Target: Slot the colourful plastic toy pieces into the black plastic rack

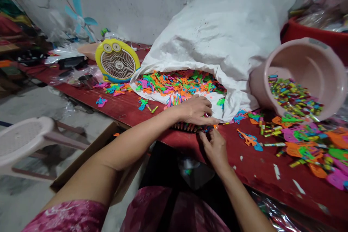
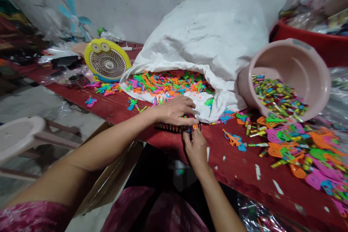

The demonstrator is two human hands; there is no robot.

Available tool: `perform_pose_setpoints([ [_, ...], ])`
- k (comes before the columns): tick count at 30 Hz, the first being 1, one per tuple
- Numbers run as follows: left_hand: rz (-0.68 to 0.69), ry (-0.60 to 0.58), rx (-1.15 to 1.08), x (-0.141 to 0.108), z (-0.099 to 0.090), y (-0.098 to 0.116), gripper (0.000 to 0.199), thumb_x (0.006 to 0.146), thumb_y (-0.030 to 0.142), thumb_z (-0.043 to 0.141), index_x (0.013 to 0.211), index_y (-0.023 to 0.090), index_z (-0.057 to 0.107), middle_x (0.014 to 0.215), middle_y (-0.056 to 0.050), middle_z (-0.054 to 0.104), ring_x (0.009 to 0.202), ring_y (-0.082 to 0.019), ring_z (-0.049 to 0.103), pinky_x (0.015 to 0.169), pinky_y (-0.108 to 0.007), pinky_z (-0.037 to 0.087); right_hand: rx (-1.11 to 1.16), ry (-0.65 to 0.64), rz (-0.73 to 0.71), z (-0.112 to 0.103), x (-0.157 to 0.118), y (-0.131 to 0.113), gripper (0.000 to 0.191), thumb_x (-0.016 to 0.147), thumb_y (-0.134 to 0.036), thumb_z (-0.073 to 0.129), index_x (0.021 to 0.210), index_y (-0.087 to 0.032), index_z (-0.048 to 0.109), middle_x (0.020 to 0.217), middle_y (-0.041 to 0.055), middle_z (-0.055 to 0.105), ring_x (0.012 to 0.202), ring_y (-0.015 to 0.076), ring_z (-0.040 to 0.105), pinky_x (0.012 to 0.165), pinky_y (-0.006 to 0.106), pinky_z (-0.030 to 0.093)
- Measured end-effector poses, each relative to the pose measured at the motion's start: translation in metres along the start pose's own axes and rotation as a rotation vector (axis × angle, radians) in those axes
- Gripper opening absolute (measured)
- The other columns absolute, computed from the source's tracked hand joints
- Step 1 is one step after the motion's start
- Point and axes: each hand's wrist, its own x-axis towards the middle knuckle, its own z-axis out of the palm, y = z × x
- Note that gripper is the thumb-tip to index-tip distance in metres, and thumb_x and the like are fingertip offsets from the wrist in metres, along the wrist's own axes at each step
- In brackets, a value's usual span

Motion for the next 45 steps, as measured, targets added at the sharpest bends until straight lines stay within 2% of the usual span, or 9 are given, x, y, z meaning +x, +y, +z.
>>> perform_pose_setpoints([
  [4,-0.002,0.002,0.000,0.001,0.001,-0.002,0.051,0.103,0.048,0.033,0.099,0.019,0.075,0.108,-0.010,0.070,0.107,-0.024,0.057,0.096,-0.041,0.036,-0.047,0.001,0.019,0.001,0.002,0.007,0.034,0.095,-0.044,0.042,0.070,-0.024,0.049,0.065,0.0039,0.058,0.061,0.0193,0.054,0.057,0.030,0.038],
  [7,-0.005,0.017,-0.002,0.002,0.002,-0.003,0.050,0.104,0.043,0.030,0.099,0.018,0.074,0.109,-0.010,0.070,0.108,-0.023,0.057,0.097,-0.041,0.036,-0.189,-0.009,0.015,0.003,0.003,0.006,0.034,0.096,-0.042,0.040,0.070,-0.024,0.050,0.065,0.0053,0.060,0.058,0.0195,0.054,0.055,0.031,0.036],
  [12,-0.016,0.026,0.013,0.000,0.003,0.000,0.055,0.090,0.067,0.049,0.096,0.020,0.076,0.107,-0.011,0.069,0.107,-0.027,0.057,0.096,-0.042,0.037,-0.417,-0.043,0.058,0.009,0.004,-0.003,0.032,0.096,-0.031,0.038,0.091,-0.016,0.065,0.079,0.0163,0.069,0.065,0.0250,0.061,0.056,0.033,0.038],
  [15,-0.022,0.008,0.048,0.000,0.005,0.000,0.045,0.083,0.059,0.062,0.102,0.021,0.075,0.115,-0.011,0.068,0.112,-0.029,0.055,0.099,-0.044,0.036,-0.270,-0.045,0.053,0.009,0.006,0.001,0.028,0.092,-0.030,0.041,0.091,-0.017,0.065,0.081,0.0149,0.071,0.069,0.0253,0.063,0.059,0.033,0.042],
  [21,-0.011,-0.006,0.029,0.001,0.008,-0.005,0.041,0.083,0.050,0.063,0.108,0.020,0.074,0.122,-0.011,0.066,0.115,-0.030,0.054,0.100,-0.046,0.037,0.117,-0.150,0.111,0.001,0.009,0.012,0.022,0.088,-0.036,0.047,0.080,-0.021,0.060,0.057,0.0014,0.062,0.053,0.0200,0.057,0.054,0.030,0.042],
  [26,-0.017,0.013,0.029,0.001,0.007,-0.003,0.050,0.084,0.064,0.060,0.103,0.020,0.075,0.115,-0.011,0.068,0.112,-0.029,0.055,0.099,-0.044,0.037,-0.104,-0.139,0.090,0.003,0.011,0.010,0.030,0.089,-0.036,0.045,0.072,-0.021,0.065,0.064,0.0099,0.068,0.058,0.0245,0.061,0.056,0.033,0.041],
  [32,-0.024,-0.049,0.050,0.002,0.006,-0.001,0.038,0.085,0.050,0.061,0.109,0.023,0.075,0.125,-0.010,0.064,0.117,-0.030,0.052,0.103,-0.047,0.035,-0.304,-0.132,0.012,0.004,0.012,0.006,0.035,0.096,-0.035,0.041,0.100,-0.014,0.069,0.088,0.0161,0.074,0.076,0.0281,0.068,0.063,0.032,0.041],
  [38,-0.018,-0.047,-0.022,0.001,0.004,-0.003,0.029,0.082,0.047,0.067,0.099,0.026,0.078,0.127,-0.009,0.063,0.121,-0.031,0.051,0.105,-0.049,0.033,-0.477,-0.181,0.038,0.008,0.010,0.001,0.036,0.097,-0.032,0.040,0.096,-0.011,0.069,0.084,0.0173,0.072,0.073,0.0257,0.066,0.061,0.031,0.038],
  [45,0.008,-0.068,-0.034,-0.002,0.003,-0.007,0.021,0.079,0.040,0.070,0.093,0.026,0.077,0.132,-0.005,0.061,0.127,-0.030,0.048,0.110,-0.050,0.030,-0.218,-0.179,-0.002,0.017,0.009,0.014,0.026,0.091,-0.026,0.043,0.095,-0.013,0.065,0.083,0.0123,0.071,0.072,0.0219,0.063,0.065,0.029,0.040],
])
